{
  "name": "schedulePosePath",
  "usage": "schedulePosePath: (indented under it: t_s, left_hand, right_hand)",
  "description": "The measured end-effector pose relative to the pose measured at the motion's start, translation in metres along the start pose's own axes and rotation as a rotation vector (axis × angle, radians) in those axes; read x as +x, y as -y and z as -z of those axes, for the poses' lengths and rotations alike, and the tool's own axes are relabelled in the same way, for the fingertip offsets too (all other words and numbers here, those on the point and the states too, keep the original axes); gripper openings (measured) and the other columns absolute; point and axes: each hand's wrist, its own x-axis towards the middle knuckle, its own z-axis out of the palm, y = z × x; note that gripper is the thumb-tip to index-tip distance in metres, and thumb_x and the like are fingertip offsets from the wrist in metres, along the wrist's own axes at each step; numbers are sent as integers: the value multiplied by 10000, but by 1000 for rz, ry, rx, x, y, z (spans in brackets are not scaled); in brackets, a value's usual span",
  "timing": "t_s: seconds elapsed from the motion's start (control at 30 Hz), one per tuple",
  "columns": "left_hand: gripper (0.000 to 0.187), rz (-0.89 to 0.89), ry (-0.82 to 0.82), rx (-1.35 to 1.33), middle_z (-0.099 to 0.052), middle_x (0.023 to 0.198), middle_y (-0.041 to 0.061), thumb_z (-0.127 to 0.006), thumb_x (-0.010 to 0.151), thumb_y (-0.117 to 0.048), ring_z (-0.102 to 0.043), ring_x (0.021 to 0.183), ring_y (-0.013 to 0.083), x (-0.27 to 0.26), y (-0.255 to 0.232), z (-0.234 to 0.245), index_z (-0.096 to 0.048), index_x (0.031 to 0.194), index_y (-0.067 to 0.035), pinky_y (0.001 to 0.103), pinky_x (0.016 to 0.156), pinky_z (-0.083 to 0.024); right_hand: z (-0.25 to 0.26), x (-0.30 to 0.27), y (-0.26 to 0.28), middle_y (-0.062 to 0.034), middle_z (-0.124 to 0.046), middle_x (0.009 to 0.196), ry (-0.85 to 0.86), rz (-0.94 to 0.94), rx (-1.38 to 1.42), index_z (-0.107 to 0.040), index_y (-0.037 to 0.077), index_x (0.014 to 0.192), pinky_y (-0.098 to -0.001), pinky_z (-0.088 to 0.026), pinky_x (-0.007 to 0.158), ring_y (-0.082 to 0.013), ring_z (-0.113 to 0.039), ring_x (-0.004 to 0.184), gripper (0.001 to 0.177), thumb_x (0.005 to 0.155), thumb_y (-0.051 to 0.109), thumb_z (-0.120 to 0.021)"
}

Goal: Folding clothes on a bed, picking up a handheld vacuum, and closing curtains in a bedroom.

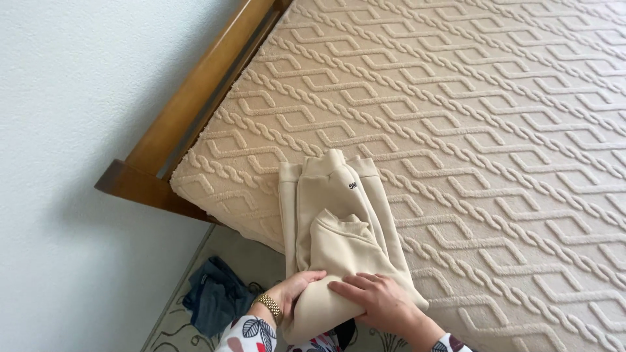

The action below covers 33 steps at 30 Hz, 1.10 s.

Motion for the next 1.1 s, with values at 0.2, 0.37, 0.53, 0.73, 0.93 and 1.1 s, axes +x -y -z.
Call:
schedulePosePath:
  t_s: [0.2, 0.37, 0.53, 0.73, 0.93, 1.1]
  left_hand:
    - [765, -173, 66, -109, -773, 919, 170, -515, 891, -781, -741, 783, 329, -18, 13, -5, -758, 1195, -122, 476, 674, -607]
    - [854, -504, -225, 174, -772, 1047, 148, -407, 798, -740, -725, 946, 245, -103, -3, -35, -746, 1169, -49, 362, 783, -571]
    - [1301, -568, -24, 510, -553, 1495, 108, -656, 524, -788, -611, 1277, 219, -152, -19, -18, -235, 1598, -187, 379, 965, -584]
    - [1029, -727, -240, 637, -557, 1466, 177, -767, 784, -130, -645, 1265, 343, -186, -90, -22, -163, 1585, -359, 509, 986, -637]
    - [728, -1026, -513, 465, -608, 1391, 237, -731, 885, -334, -600, 1309, 379, -135, -194, 7, -409, 1524, -198, 491, 1032, -517]
    - [461, -1518, -1608, 1216, -620, 1166, 78, -741, 771, -126, -623, 973, 287, -79, -237, 6, -698, 1226, -188, 435, 761, -495]
  right_hand:
    - [43, 6, 12, 39, -670, 1338, 135, -192, 30, -523, 426, 1460, -454, -571, 826, -245, -704, 1056, 791, 712, 369, -773]
    - [76, 44, 6, -23, -733, 1131, 268, -233, 7, -535, 430, 1450, -458, -515, 850, -297, -696, 965, 776, 713, 363, -769]
    - [150, 92, 12, 1, -751, 1084, 486, -324, 24, -547, 445, 1442, -395, -574, 821, -226, -703, 935, 666, 803, 325, -693]
    - [206, 165, -33, 6, -746, 1182, 543, -323, -61, -457, 395, 1523, -372, -625, 851, -205, -731, 986, 672, 880, 374, -649]
    - [177, 225, -148, 41, -731, 1267, 3, -443, -195, -637, 439, 1351, -431, -562, 997, -217, -672, 1233, 429, 923, 460, -666]
    - [122, 211, -145, 30, -413, 1610, -143, -395, -345, -454, 506, 1488, -650, -320, 1164, -292, -245, 1548, 594, 923, 643, -572]
